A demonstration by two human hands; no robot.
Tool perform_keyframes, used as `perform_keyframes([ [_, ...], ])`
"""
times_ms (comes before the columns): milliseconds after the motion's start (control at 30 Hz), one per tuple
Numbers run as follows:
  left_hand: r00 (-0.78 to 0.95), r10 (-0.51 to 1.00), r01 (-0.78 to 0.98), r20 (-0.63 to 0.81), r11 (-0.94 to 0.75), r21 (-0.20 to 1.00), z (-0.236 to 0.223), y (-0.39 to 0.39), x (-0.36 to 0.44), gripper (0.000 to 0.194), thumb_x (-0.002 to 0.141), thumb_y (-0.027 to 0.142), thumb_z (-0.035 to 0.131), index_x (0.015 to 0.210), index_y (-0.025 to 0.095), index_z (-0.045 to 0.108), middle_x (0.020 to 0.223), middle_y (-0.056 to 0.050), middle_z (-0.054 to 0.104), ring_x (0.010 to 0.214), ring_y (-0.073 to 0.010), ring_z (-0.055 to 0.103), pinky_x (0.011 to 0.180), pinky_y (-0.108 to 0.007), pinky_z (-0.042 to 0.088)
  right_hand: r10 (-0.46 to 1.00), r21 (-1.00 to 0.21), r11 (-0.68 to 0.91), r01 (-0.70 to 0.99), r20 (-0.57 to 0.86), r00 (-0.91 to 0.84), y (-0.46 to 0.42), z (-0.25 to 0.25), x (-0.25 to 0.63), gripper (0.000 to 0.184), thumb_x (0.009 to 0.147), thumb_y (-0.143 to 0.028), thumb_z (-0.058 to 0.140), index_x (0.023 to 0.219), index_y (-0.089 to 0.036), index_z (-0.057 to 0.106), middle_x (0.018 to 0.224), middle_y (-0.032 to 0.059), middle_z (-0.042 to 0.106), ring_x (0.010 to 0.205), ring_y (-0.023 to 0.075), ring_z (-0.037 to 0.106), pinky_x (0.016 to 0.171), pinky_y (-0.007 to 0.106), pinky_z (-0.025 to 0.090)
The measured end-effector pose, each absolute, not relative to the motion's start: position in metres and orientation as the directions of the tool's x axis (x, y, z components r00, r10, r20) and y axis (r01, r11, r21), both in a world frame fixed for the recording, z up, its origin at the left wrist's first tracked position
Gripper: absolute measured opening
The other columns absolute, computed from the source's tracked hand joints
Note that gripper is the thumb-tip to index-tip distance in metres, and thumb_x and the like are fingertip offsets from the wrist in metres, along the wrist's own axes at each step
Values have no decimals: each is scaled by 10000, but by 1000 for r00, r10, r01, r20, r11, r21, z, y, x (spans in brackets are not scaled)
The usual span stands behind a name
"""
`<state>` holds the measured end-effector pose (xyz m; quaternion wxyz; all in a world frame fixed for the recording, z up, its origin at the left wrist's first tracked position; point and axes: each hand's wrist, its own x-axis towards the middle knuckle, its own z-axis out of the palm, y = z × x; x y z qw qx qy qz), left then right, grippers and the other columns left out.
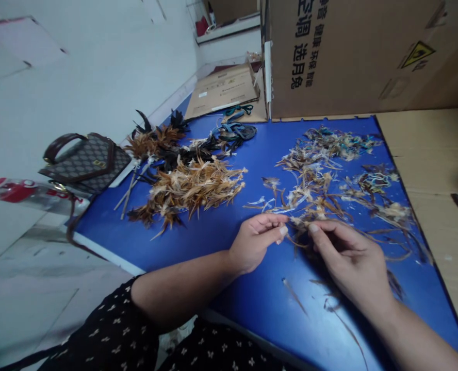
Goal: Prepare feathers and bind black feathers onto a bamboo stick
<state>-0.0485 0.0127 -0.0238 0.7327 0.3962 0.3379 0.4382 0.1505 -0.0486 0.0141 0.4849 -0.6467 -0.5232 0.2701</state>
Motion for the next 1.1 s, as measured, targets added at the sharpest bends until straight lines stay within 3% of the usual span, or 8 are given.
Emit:
perform_keyframes([
  [167, 434, 891, -413, -131, 326, 850, -28, 13, -46, 477, 806, 469, 1026, 1120, 138, 890, 889, -45, 758, 760, -111, 575, 806, -351, 474, 957, -893, 126, 433, 224, 183, -51, 8, 142, 289, 1002, -559, 836, 1023, -277, 895, 956, 51, 872, 796, 216, 785, 791, 337, 649],
  [400, 444, 888, -448, -116, 333, 830, -26, 13, -47, 445, 820, 482, 1028, 1087, 149, 905, 860, -44, 754, 764, -113, 590, 803, -352, 457, 966, -867, 151, 476, 232, 117, -52, 10, 140, 270, 1018, -523, 822, 995, -263, 889, 909, 61, 858, 752, 221, 773, 753, 355, 644],
  [633, 459, 874, -498, -160, 402, 769, -16, 13, -47, 423, 780, 465, 1048, 1008, 147, 888, 833, -38, 732, 764, -115, 590, 786, -337, 450, 934, -794, 281, 539, 356, 38, -51, 10, 137, 135, 1010, -427, 817, 1022, -307, 878, 967, 53, 880, 814, 257, 830, 755, 396, 677],
  [1100, 450, 879, -463, -160, 382, 800, -22, 11, -46, 395, 801, 456, 1027, 1007, 148, 890, 924, -68, 787, 798, -119, 599, 803, -329, 459, 943, -798, 280, 533, 332, 3, -53, 10, 135, 132, 1036, -422, 790, 1073, -310, 848, 1017, 54, 871, 864, 251, 828, 787, 397, 676],
])
